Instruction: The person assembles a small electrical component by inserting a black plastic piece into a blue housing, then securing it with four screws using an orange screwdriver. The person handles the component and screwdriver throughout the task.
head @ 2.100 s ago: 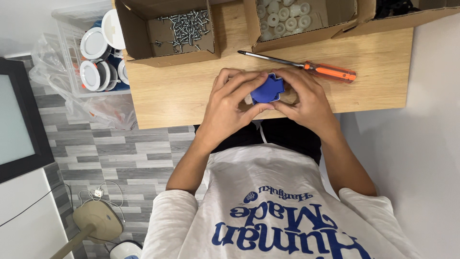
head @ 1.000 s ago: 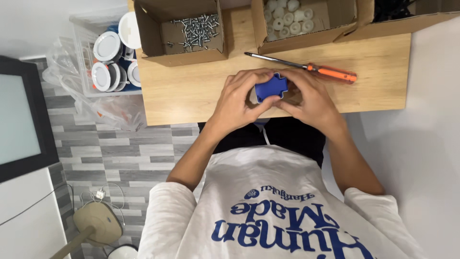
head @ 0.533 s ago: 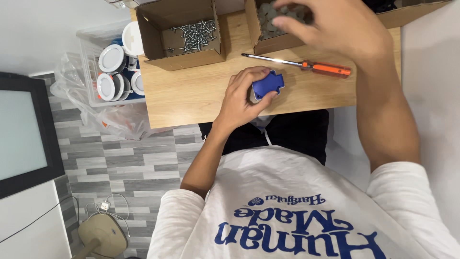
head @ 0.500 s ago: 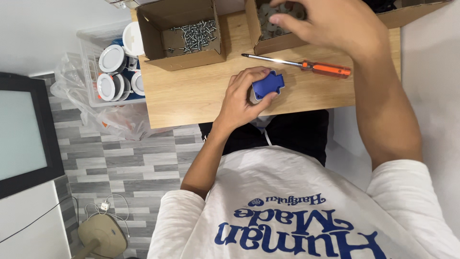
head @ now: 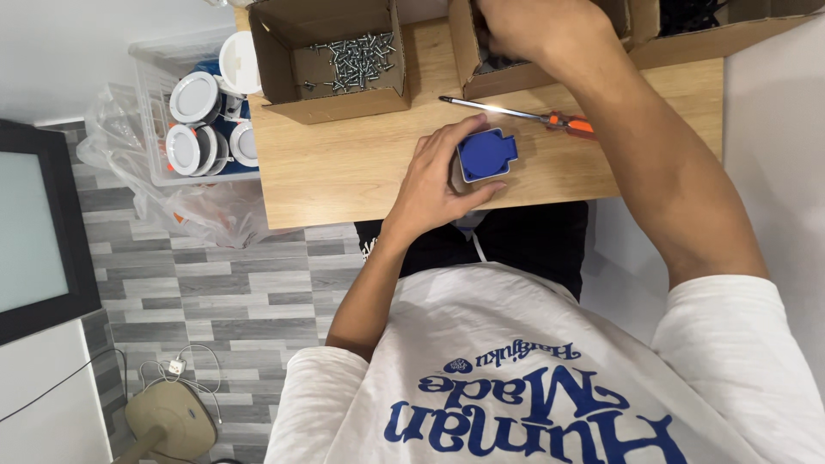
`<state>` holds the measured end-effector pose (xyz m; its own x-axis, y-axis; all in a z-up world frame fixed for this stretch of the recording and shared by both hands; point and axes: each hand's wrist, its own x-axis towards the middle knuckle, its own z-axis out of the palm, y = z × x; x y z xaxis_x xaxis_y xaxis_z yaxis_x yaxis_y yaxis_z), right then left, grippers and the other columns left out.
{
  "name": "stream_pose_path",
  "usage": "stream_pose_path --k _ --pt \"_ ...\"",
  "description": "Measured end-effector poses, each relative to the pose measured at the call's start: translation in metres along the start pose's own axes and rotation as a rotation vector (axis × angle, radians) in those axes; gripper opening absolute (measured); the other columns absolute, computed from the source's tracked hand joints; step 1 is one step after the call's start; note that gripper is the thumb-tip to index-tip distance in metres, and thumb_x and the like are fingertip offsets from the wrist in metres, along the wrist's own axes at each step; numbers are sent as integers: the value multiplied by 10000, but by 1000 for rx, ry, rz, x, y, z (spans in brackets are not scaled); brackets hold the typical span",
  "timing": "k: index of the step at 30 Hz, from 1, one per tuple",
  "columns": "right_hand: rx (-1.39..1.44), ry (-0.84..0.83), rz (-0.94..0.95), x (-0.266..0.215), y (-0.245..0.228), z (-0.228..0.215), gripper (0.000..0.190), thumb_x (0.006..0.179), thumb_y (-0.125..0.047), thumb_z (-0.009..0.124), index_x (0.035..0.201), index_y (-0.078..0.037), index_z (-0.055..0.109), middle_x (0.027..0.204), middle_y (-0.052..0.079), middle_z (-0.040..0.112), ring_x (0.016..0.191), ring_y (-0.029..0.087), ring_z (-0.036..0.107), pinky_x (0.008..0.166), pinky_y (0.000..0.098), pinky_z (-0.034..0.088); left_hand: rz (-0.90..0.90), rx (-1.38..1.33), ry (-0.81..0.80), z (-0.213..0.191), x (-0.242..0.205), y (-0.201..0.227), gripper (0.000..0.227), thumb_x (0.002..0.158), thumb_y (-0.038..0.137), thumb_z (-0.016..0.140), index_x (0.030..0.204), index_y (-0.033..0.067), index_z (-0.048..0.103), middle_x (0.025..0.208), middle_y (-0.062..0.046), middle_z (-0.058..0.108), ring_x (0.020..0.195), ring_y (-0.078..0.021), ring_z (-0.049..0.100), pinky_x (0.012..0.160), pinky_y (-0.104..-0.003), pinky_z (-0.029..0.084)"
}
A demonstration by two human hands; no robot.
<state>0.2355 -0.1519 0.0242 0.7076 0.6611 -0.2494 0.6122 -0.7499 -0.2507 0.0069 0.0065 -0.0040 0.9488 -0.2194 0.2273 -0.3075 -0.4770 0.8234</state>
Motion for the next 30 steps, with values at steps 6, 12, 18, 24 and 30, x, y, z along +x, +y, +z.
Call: stream_pose_path --k 6,12,18,24,30 --pt "-15 -16 54 -26 -18 -21 154 1116 -158 571 1070 -32 646 823 169 647 610 390 587 472 550 440 4 -35 15 -3 -1 4 769 986 421 874 1586 157 470 1543 -63 674 1435 -260 657 1207 -411 441" --pt "71 137 -37 -76 -9 -47 251 1232 -294 567 1271 -95 716 1032 154 737 827 397 684 690 559 512 23 -1 20 -1 1 2 664 1001 407 878 1514 163 535 1519 -29 667 1395 -239 667 1161 -395 453" --pt "397 664 -266 -141 0 -23 191 1292 104 935 1200 98 768 1151 158 785 1024 268 736 983 369 544 89 -34 52 -1 1 -3 645 1008 364 897 1500 130 552 1499 -66 682 1380 -272 690 1190 -423 491" --pt "627 739 -399 -171 -17 -9 155 1132 231 881 1163 132 766 1242 336 708 1118 404 757 1041 449 620 102 -115 120 1 0 -4 679 965 333 949 1474 125 549 1479 -78 694 1362 -290 709 1203 -414 530" --pt "902 668 -352 -181 -26 27 108 1114 155 697 1216 142 663 1307 398 697 1159 440 778 1006 436 712 84 -276 160 -1 -1 -2 728 957 284 951 1507 116 505 1492 -140 676 1388 -300 697 1229 -408 560"
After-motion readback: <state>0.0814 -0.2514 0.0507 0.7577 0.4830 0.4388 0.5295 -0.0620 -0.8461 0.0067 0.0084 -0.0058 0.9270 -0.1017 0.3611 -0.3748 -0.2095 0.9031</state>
